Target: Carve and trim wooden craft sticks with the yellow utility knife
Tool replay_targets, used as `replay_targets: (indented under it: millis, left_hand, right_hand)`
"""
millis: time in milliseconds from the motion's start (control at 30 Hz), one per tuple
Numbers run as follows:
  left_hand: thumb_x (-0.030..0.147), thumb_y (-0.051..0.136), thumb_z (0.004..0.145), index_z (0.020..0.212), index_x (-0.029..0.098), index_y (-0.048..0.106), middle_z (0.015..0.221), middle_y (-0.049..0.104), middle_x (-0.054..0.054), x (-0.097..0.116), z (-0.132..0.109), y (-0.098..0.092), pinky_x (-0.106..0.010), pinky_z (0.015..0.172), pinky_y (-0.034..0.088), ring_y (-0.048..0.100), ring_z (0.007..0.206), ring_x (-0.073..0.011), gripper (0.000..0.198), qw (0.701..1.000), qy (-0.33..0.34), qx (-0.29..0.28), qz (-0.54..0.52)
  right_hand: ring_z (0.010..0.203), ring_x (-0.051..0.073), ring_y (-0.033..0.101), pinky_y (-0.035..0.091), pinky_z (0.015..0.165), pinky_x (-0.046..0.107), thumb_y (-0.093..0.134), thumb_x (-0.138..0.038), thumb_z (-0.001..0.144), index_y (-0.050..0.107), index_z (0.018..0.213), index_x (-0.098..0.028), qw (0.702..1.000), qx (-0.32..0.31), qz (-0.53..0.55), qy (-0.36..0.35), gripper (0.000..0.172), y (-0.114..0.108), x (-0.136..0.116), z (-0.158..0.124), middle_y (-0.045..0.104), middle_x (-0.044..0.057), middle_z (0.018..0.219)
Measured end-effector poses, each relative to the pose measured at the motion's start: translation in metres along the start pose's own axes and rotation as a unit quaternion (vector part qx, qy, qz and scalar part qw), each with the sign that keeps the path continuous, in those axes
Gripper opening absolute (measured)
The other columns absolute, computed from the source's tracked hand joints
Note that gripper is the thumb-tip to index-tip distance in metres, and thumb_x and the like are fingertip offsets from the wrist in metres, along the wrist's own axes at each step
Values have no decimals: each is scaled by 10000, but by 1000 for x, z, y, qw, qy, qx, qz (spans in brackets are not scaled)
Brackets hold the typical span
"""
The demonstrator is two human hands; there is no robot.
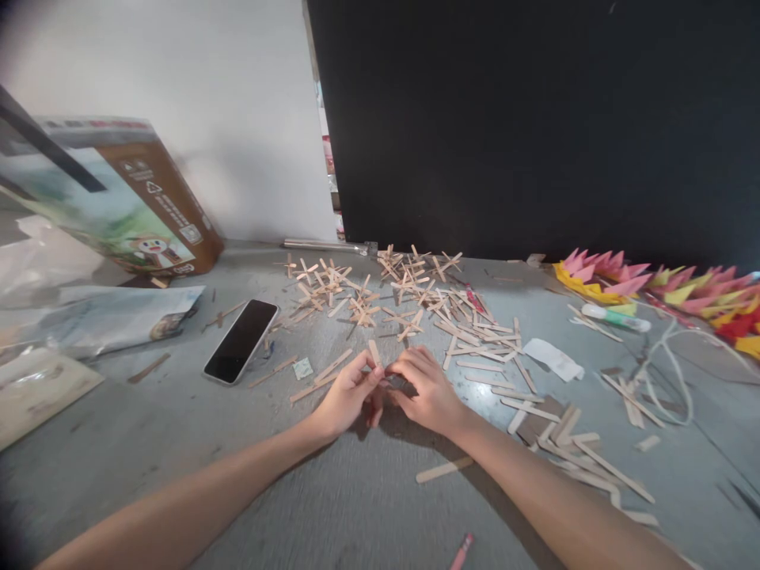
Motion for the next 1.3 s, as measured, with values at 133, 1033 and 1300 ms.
replay_targets:
  millis: [133, 1033, 1300]
  left_hand:
    - [722, 513, 947, 961, 224, 449, 612, 649, 39, 0, -1, 0, -204, 379, 450, 624, 396, -145, 502, 999, -19, 11, -47]
    - [617, 580, 966, 893, 194, 484, 653, 336, 92, 7, 2, -3, -189, 526, 280, 324, 555, -71, 440, 998, 27, 49, -13]
    - [618, 589, 959, 870, 193, 496, 608, 305, 100, 9, 0, -3, -208, 512, 227, 257, 521, -68, 444, 998, 31, 41, -24]
  right_hand:
    - [810, 214, 572, 439, 813, 401, 632, -138, 973, 606, 1012, -230, 1000, 12, -13, -13, 103, -3, -1, -1, 629, 32, 863]
    - [971, 295, 565, 467, 866, 463, 375, -307, 1079, 518, 1319, -211, 998, -46, -49, 12, 295, 3, 3, -3, 614, 118, 1068]
    - [1032, 274, 603, 481, 915, 453, 411, -287, 1099, 629, 1240, -262, 999, 6, 4, 37, 260, -7, 13, 0, 652, 97, 1103]
Point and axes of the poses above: each hand's wrist, its own z-axis towards the middle knuckle, its own y-axis out of the palm, x = y × z, the point moved 8 cm from there along z, towards the middle knuckle
